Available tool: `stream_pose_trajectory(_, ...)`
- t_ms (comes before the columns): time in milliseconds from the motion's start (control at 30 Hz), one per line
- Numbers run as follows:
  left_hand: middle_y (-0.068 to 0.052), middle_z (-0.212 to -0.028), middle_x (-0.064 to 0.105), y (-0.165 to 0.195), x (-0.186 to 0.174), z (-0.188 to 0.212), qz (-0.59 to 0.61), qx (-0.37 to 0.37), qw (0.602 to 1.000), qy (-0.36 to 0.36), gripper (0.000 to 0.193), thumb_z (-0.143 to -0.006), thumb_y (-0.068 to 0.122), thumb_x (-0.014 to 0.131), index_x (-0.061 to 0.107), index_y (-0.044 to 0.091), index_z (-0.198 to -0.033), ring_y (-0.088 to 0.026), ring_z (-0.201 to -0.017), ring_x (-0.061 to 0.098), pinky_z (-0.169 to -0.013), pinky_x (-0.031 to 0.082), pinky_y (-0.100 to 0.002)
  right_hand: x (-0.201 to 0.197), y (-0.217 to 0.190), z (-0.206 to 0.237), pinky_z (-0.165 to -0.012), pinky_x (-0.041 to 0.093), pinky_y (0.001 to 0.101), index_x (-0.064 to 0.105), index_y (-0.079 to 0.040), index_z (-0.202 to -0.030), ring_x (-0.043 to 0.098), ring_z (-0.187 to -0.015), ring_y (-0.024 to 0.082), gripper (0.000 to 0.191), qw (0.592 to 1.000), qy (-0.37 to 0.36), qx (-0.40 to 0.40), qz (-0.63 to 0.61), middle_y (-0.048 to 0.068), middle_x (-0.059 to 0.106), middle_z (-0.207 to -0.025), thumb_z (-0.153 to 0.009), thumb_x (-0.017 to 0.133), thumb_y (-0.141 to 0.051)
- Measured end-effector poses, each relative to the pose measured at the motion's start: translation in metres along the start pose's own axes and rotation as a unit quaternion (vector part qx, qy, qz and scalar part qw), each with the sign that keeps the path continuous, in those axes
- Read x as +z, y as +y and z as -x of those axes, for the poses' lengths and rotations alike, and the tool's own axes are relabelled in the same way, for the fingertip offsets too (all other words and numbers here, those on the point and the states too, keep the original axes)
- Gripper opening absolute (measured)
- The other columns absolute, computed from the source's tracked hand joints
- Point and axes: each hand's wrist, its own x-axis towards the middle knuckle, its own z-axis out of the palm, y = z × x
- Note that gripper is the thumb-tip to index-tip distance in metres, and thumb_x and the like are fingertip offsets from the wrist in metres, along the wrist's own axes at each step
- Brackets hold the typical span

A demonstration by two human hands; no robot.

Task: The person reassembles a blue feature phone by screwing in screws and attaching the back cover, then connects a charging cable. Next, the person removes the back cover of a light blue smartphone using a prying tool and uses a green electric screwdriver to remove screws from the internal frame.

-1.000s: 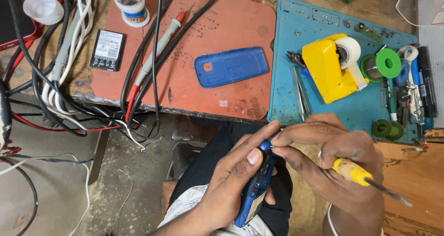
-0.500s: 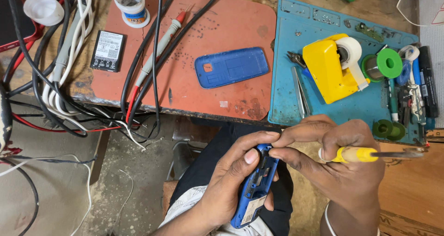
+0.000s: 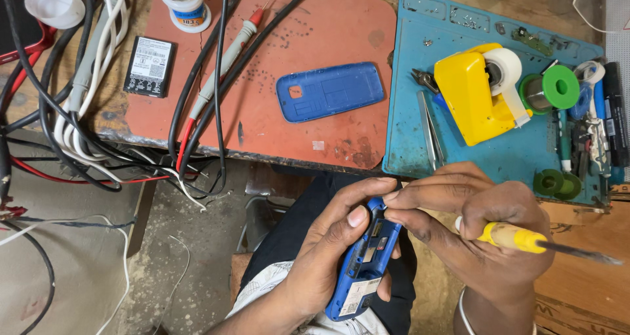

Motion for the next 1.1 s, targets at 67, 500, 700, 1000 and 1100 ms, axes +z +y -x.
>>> stream_pose_trajectory(67,-0.019,-0.111,0.059,-0.001,0.000,-0.001,0.012,-0.001,1.000,-0.004,0.060,-0.109,0.036,0.051,0.039,0.002,-0.157,-0.022,-0.095,0.067,-0.062,0.063,-0.035,0.001,0.000,-0.001,-0.081,0.059,0.0353,0.040,-0.014,-0.098,0.079,-0.093,0.025,0.044,1.000,0.008,-0.002,0.007,0.017,0.076,-0.094,-0.086,0.079,0.004)
stream_pose_trajectory(500,-0.016,-0.134,0.052,-0.009,-0.001,0.006,-0.067,0.046,0.996,-0.040,0.059,-0.112,0.038,0.051,0.038,0.005,-0.159,-0.020,-0.107,0.061,-0.074,0.060,-0.032,-0.002,-0.006,0.004,-0.081,0.063,0.0398,0.041,-0.013,-0.101,0.080,-0.088,0.029,0.045,0.999,0.024,0.020,-0.025,0.017,0.076,-0.092,-0.084,0.079,0.004)
stream_pose_trajectory(700,-0.017,-0.136,0.050,-0.010,0.000,0.008,-0.057,0.039,0.996,-0.051,0.059,-0.113,0.037,0.050,0.037,0.005,-0.160,-0.020,-0.111,0.061,-0.075,0.060,-0.032,-0.001,-0.009,0.009,-0.084,0.063,0.0408,0.041,-0.013,-0.103,0.079,-0.086,0.029,0.048,0.999,0.029,0.013,-0.015,0.019,0.075,-0.095,-0.083,0.082,0.002)
stream_pose_trajectory(1000,-0.024,-0.122,0.055,-0.007,-0.002,0.007,0.028,0.003,0.998,-0.062,0.060,-0.114,0.035,0.050,0.034,0.007,-0.165,-0.023,-0.097,0.065,-0.072,0.060,-0.032,-0.006,-0.003,0.010,-0.080,0.061,0.0394,0.039,-0.014,-0.104,0.079,-0.088,0.029,0.048,1.000,-0.003,-0.006,-0.029,0.020,0.074,-0.098,-0.085,0.080,0.003)
stream_pose_trajectory(1100,-0.023,-0.118,0.056,-0.003,0.000,0.008,0.064,-0.028,0.995,-0.077,0.061,-0.113,0.035,0.051,0.032,0.009,-0.165,-0.022,-0.083,0.066,-0.067,0.058,-0.030,-0.015,0.002,0.001,-0.079,0.059,0.0393,0.038,-0.014,-0.103,0.079,-0.087,0.028,0.048,0.998,-0.042,-0.023,-0.041,0.020,0.075,-0.097,-0.083,0.078,0.003)
